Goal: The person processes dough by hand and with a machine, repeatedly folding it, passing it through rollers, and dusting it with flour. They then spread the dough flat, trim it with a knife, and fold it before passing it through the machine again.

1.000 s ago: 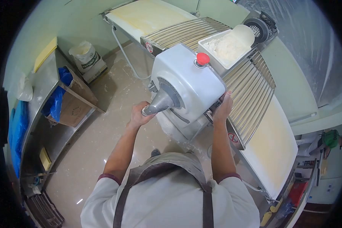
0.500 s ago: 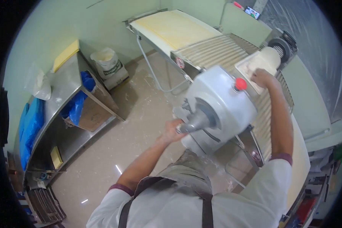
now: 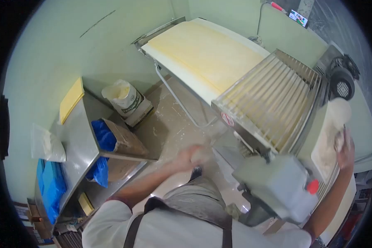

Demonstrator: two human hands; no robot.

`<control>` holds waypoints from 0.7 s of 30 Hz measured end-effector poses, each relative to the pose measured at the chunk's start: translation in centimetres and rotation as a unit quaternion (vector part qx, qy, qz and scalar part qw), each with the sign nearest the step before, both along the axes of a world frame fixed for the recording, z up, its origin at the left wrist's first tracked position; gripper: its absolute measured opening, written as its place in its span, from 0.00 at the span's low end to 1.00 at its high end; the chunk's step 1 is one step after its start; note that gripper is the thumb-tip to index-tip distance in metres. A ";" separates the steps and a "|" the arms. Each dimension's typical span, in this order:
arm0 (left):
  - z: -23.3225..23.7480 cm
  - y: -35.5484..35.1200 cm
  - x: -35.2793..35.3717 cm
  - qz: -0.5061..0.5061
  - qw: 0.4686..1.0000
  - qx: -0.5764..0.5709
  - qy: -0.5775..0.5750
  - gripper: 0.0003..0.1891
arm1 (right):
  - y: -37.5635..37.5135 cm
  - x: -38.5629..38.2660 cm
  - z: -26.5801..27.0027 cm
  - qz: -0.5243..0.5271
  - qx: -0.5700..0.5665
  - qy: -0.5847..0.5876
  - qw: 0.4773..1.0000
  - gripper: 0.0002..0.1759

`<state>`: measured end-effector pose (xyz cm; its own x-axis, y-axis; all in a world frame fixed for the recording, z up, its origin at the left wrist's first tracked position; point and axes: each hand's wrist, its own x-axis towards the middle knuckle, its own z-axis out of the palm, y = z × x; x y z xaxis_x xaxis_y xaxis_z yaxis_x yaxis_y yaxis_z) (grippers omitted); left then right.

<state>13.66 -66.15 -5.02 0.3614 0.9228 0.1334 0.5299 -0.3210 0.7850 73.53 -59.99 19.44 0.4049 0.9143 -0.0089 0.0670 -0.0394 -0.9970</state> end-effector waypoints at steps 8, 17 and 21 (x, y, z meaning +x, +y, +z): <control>2.8 31.4 -1.0 0.000 0.993 0.097 0.060 0.30 | -9.3 5.7 1.8 -0.230 0.003 -0.114 0.966 0.29; 0.5 54.1 -8.5 -0.146 0.948 0.135 0.249 0.37 | 7.1 -29.1 -8.5 -0.452 -0.054 -0.442 0.773 0.23; 1.1 65.0 -16.6 -0.119 0.943 0.141 0.277 0.36 | 22.8 -43.5 -19.2 -0.368 -0.119 -0.381 0.840 0.21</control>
<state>-2.97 -1.12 -3.88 0.6404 0.7626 0.0917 0.7198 -0.6375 0.2748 30.02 -37.15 0.20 0.8304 0.4226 0.3632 0.5527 -0.5414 -0.6336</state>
